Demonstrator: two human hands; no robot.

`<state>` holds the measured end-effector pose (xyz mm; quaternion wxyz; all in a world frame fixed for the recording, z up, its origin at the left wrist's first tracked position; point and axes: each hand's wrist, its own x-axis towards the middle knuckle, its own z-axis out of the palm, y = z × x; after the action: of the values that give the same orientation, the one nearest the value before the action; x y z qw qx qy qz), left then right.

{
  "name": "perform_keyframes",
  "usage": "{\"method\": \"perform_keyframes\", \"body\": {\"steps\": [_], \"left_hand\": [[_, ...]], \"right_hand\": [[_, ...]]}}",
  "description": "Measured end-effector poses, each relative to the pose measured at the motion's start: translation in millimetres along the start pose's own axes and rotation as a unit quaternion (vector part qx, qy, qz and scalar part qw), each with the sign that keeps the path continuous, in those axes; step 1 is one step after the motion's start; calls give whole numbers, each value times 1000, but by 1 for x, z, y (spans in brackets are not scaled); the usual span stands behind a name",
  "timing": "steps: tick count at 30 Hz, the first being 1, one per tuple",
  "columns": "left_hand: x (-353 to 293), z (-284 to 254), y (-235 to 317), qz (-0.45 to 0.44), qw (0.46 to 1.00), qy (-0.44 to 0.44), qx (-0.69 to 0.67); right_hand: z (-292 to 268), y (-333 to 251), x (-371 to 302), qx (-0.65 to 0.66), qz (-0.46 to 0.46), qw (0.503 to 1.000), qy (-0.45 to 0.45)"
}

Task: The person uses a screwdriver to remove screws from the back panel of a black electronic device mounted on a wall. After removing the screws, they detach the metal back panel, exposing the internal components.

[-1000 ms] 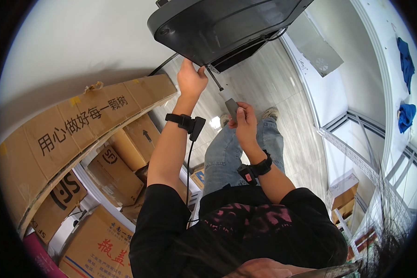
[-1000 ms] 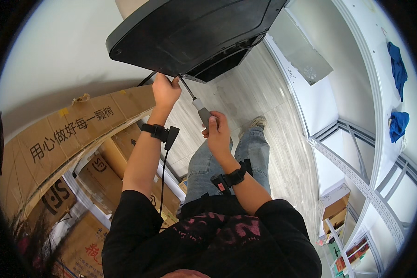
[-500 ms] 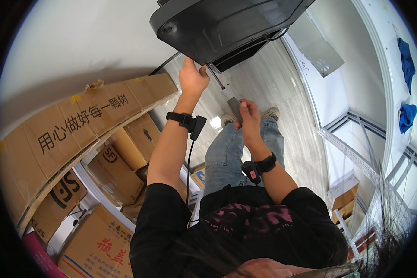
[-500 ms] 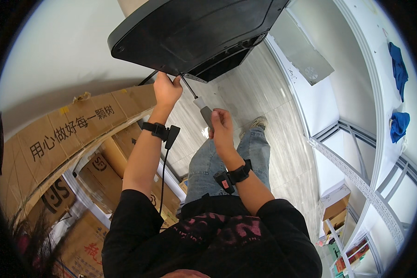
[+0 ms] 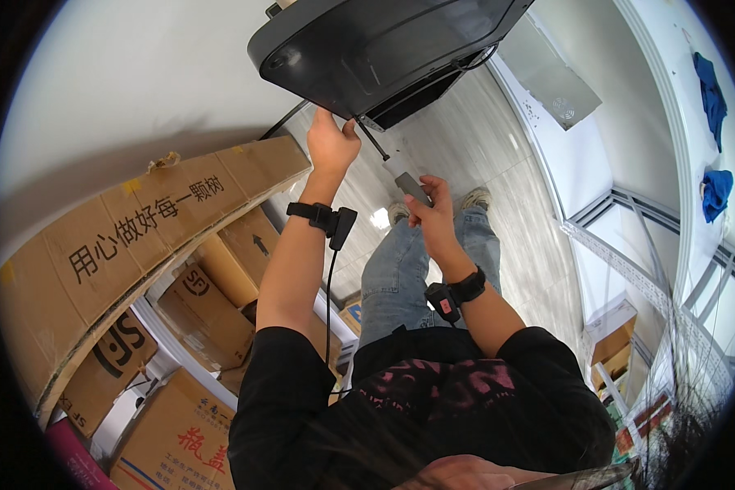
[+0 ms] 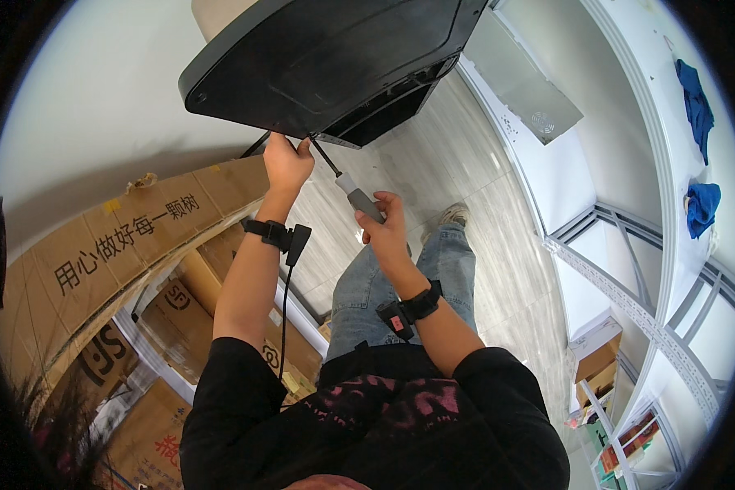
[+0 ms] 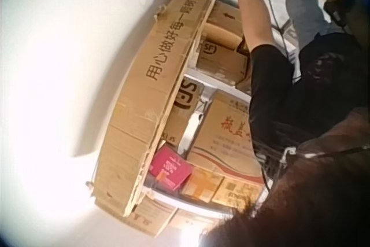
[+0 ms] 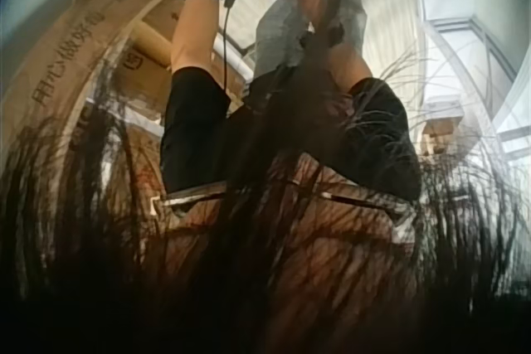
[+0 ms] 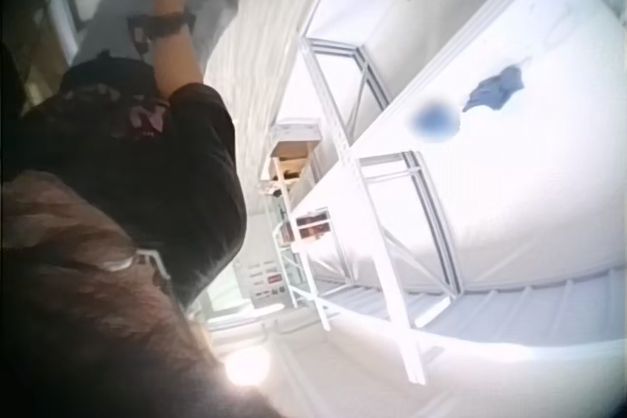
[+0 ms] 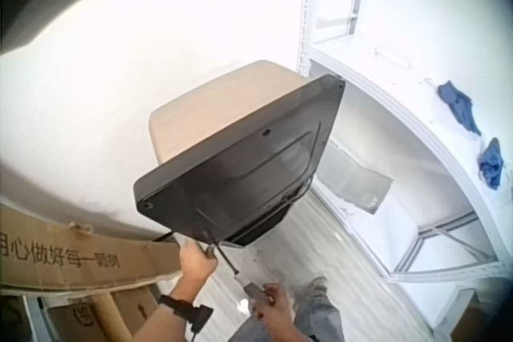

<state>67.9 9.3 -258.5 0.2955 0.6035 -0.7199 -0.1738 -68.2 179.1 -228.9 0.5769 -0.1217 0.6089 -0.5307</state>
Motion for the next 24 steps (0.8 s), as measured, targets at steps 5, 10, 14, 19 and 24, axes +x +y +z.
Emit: {"method": "perform_keyframes", "body": {"steps": [5, 10, 14, 19, 24], "left_hand": [[0, -2, 3, -32, 999, -32, -4], [0, 1, -2, -26, 999, -26, -15], [-1, 1, -1, -31, 999, -29, -9], [0, 0, 0, -25, 999, -26, -11], [-1, 1, -1, -12, 1000, -18, -12]], "right_hand": [[-6, -1, 5, 93, 93, 991, -11], [0, -1, 3, -25, 16, 1000, 8], [0, -3, 1, 33, 49, 998, -7], [-8, -3, 7, 92, 109, 988, -52], [1, -8, 1, -15, 45, 998, -51]]}}
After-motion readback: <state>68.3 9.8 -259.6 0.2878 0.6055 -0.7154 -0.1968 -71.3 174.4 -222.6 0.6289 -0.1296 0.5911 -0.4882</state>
